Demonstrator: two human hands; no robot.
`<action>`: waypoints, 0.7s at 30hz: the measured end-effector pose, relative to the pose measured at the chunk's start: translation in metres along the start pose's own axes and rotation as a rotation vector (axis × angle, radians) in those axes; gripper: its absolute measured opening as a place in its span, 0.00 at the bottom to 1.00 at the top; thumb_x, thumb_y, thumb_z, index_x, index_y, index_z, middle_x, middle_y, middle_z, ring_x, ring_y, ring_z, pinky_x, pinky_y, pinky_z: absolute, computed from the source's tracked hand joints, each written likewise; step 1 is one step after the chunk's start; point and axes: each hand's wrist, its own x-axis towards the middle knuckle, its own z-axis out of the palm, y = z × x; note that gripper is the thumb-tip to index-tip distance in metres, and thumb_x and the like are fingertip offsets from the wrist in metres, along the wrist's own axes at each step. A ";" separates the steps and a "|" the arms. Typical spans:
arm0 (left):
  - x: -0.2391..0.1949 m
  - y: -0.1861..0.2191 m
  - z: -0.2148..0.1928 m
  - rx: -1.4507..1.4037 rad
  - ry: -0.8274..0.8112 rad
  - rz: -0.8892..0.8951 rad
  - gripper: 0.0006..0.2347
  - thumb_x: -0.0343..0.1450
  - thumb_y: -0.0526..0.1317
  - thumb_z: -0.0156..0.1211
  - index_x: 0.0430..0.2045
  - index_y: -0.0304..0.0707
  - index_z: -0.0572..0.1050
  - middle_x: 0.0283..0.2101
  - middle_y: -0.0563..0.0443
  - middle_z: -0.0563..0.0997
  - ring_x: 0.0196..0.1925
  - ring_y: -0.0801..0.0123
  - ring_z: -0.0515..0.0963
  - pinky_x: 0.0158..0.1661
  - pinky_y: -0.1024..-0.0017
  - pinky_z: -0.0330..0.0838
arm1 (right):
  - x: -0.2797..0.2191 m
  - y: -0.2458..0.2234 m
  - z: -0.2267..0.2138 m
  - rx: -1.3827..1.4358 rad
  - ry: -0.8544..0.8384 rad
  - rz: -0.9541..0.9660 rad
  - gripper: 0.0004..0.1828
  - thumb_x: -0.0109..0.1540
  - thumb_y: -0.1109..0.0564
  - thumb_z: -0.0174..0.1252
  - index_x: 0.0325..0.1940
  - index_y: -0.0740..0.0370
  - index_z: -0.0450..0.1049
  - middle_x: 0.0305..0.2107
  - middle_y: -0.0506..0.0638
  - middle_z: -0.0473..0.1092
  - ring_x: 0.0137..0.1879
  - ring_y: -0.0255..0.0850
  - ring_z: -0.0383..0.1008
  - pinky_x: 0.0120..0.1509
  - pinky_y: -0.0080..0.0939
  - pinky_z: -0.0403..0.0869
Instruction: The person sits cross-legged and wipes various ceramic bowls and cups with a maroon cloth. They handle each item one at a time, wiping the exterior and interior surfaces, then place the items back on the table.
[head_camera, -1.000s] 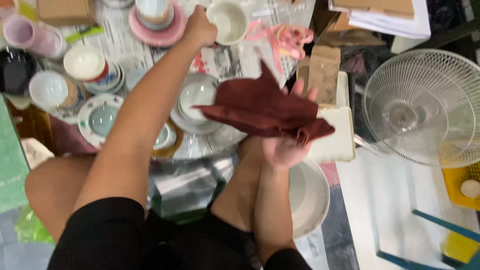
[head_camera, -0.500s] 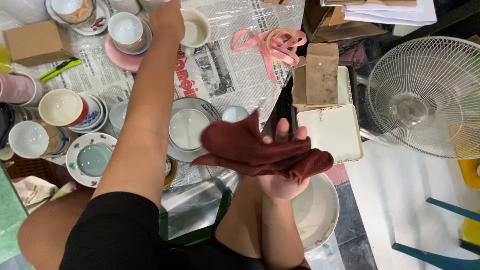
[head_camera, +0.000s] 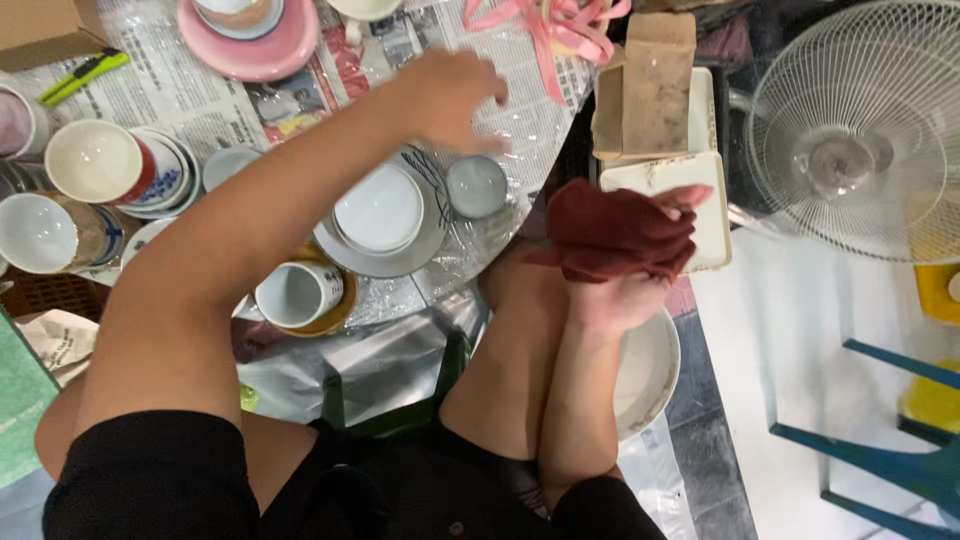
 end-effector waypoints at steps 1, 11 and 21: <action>-0.002 0.017 -0.001 0.061 -0.048 -0.017 0.34 0.58 0.65 0.73 0.47 0.37 0.77 0.47 0.37 0.79 0.52 0.46 0.77 0.49 0.48 0.69 | 0.000 0.003 -0.001 0.055 -0.001 -0.023 0.21 0.77 0.47 0.48 0.73 0.53 0.63 0.63 0.45 0.68 0.65 0.36 0.68 0.79 0.41 0.63; -0.005 0.084 -0.003 0.264 -0.577 -0.250 0.44 0.48 0.60 0.80 0.57 0.34 0.72 0.55 0.38 0.80 0.56 0.47 0.81 0.55 0.53 0.73 | 0.003 0.016 -0.001 -0.041 -0.036 -0.076 0.24 0.78 0.44 0.44 0.76 0.55 0.62 0.66 0.46 0.66 0.68 0.36 0.67 0.81 0.38 0.63; -0.021 0.085 -0.004 -0.125 0.095 -0.149 0.40 0.53 0.48 0.82 0.56 0.28 0.65 0.55 0.29 0.73 0.55 0.35 0.75 0.51 0.50 0.72 | -0.024 -0.015 0.024 -0.212 -0.067 0.099 0.23 0.77 0.40 0.40 0.61 0.57 0.71 0.57 0.48 0.73 0.65 0.38 0.71 0.78 0.43 0.65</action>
